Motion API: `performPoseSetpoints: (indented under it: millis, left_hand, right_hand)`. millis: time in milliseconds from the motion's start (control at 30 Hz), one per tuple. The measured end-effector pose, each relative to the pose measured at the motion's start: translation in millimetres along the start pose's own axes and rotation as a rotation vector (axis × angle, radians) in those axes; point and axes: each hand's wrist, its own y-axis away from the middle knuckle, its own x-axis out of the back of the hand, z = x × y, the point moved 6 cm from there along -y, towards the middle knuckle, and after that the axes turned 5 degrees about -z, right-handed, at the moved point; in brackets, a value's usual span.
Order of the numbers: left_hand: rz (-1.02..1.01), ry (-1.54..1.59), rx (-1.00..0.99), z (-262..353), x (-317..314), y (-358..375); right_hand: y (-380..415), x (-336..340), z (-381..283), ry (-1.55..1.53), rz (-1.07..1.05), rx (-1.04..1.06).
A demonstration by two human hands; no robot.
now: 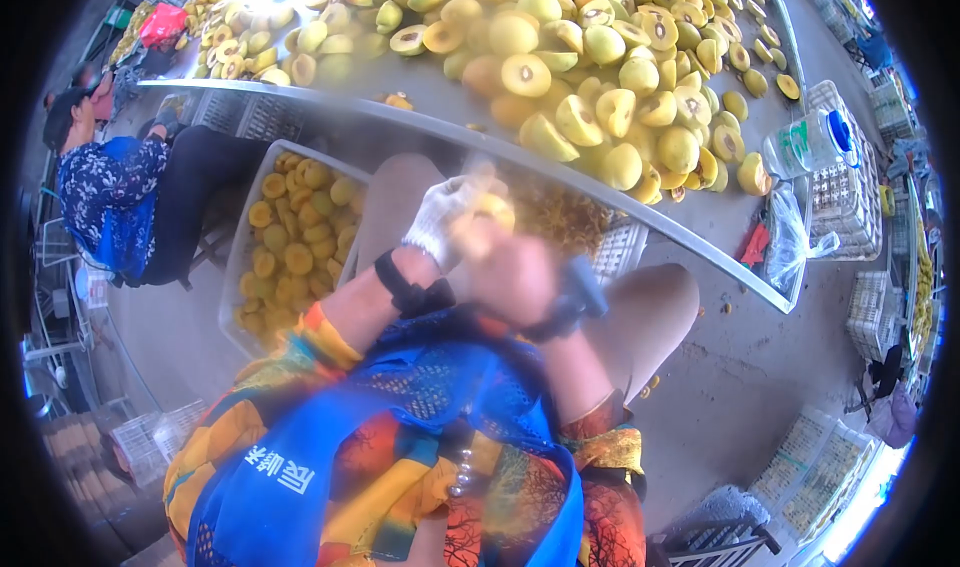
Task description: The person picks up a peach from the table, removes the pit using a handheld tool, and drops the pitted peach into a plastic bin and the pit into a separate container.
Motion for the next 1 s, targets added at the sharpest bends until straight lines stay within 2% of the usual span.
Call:
performPoseSetpoints:
  millis: [67,100,133,200,267,300,433,533,633,733,900,1000]
  left_hand:
    - [0.082,0.013,0.037,7.8,5.5,-0.1]
    - [0.121,0.019,0.051,15.9,7.6,-1.4]
    - [0.163,0.027,0.065,20.3,9.8,-2.7]
    - [0.228,0.12,0.006,23.3,15.8,-1.3]
    - [0.269,0.184,-0.102,27.0,18.8,-3.0]
    - [0.297,0.164,-0.11,30.5,17.7,-0.4]
    - [0.196,0.167,-0.159,19.3,15.9,-10.7]
    - [0.151,0.183,-0.159,17.7,11.7,-9.8]
    - [0.163,0.207,-0.184,21.1,5.7,-3.8]
    - [0.179,0.194,-0.254,22.8,0.1,0.0]
    - [0.096,0.079,-0.322,16.3,-0.9,-1.8]
    - [0.144,0.004,-0.247,17.9,1.1,-2.2]
  right_hand:
    - [12.9,-31.3,-21.1,0.092,-0.181,0.215]
    - [15.3,-32.9,-15.3,-0.05,-0.062,0.108]
    - [14.3,-22.5,-5.7,-0.049,0.106,-0.037]
    - [11.0,-3.6,39.1,-0.227,0.321,-0.463]
    - [11.4,20.5,32.8,0.054,0.303,-0.461]
    - [12.7,21.0,31.5,0.057,0.318,-0.365]
    - [17.3,-3.2,18.8,0.048,0.113,-0.409]
    - [19.5,-15.4,24.4,0.051,0.069,-0.362]
    - [19.2,-12.6,19.9,0.03,0.114,-0.311]
    - [18.5,-17.8,19.2,0.103,0.074,-0.274]
    - [23.9,-22.5,17.1,0.013,0.048,-0.322]
    - [23.8,-25.4,11.2,0.041,0.013,-0.301]
